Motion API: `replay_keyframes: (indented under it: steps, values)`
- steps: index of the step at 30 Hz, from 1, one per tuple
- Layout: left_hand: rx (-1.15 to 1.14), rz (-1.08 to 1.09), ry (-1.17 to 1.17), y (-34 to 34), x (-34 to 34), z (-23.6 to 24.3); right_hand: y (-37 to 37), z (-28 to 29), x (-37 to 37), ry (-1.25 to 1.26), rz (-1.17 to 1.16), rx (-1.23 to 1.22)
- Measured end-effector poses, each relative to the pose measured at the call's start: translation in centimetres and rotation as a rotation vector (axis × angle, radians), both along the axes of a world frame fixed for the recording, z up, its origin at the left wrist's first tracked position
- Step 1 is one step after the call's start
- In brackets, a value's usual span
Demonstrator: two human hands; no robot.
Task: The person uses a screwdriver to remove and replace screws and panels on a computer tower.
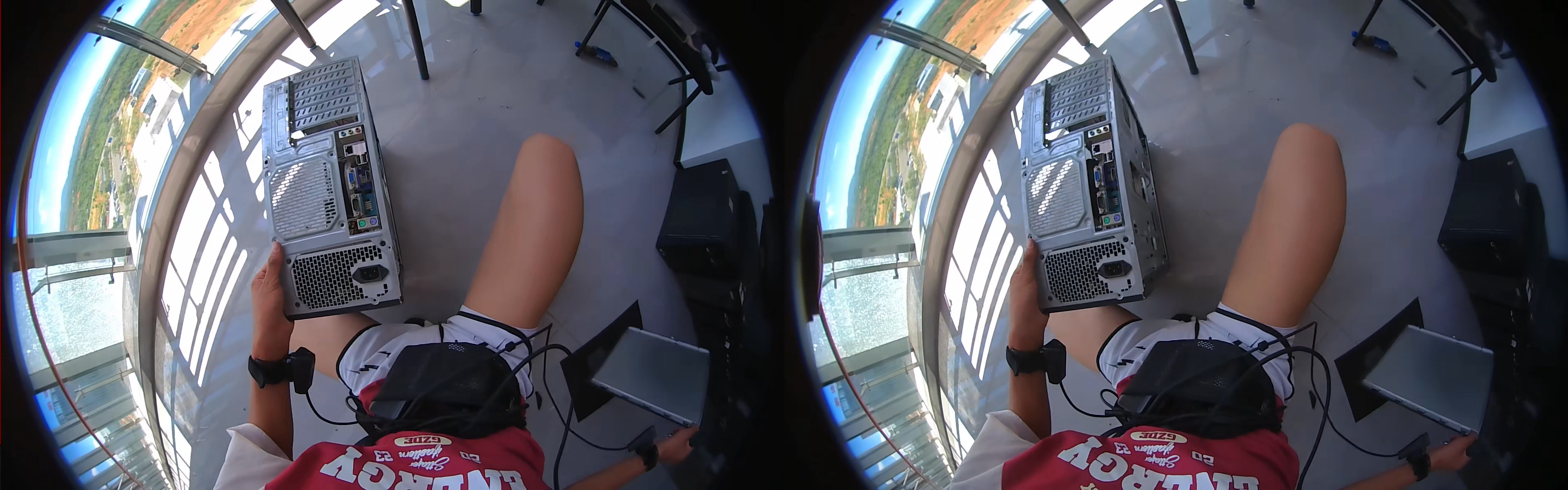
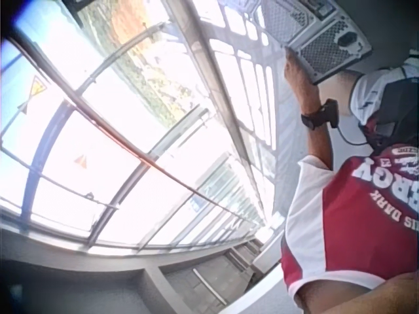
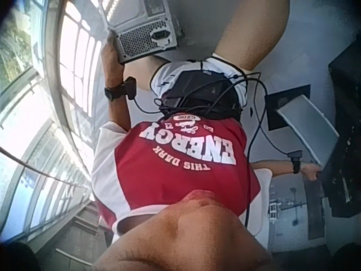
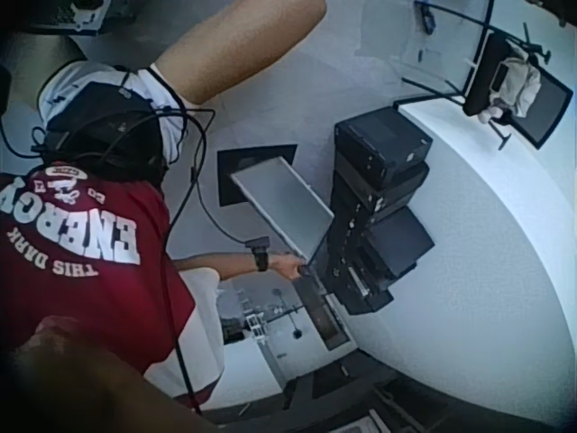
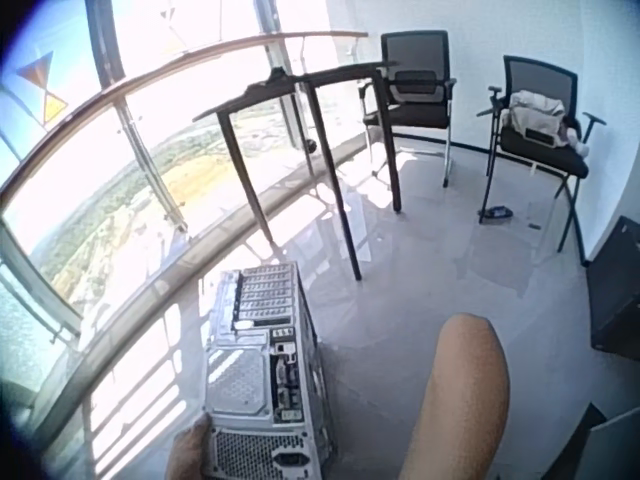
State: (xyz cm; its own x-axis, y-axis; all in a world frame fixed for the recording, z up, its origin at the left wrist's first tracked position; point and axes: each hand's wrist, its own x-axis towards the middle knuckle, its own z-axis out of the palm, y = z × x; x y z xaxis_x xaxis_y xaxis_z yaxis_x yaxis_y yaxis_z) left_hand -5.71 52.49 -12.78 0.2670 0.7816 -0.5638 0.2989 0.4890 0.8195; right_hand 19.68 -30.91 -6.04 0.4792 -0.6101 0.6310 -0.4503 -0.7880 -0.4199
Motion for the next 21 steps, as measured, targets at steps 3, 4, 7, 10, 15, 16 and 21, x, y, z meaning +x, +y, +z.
replay_keyframes:
  steps: [3, 4, 7, 10, 15, 16, 21]
  values:
    - [0.005, -0.050, -0.076, 1.7, -1.4, 0.4, 5.7, 4.5, 2.8, -0.108, 0.207, 0.063]
    - [-0.004, -0.022, -0.088, 2.2, -1.9, 1.2, 8.9, 5.3, 4.2, -0.141, 0.249, 0.233]
    - [0.029, -0.060, -0.045, 4.2, -4.0, 1.6, 15.5, 8.1, 6.6, -0.154, 0.427, 0.467]
    - [0.082, -0.111, -0.069, 5.1, -4.4, 0.0, 22.3, 11.1, 7.9, -0.153, 0.540, 0.515]
    - [0.102, -0.045, -0.049, 6.8, -6.2, -2.4, 29.1, 15.4, 10.5, -0.235, 0.788, 0.480]
    - [0.105, -0.007, -0.058, 7.4, -6.7, -4.0, 29.7, 16.7, 11.2, -0.264, 0.855, 0.454]
    - [0.195, 0.002, 0.039, 7.0, -6.3, -3.7, 34.1, 22.5, 13.8, -0.328, 1.056, 0.143]
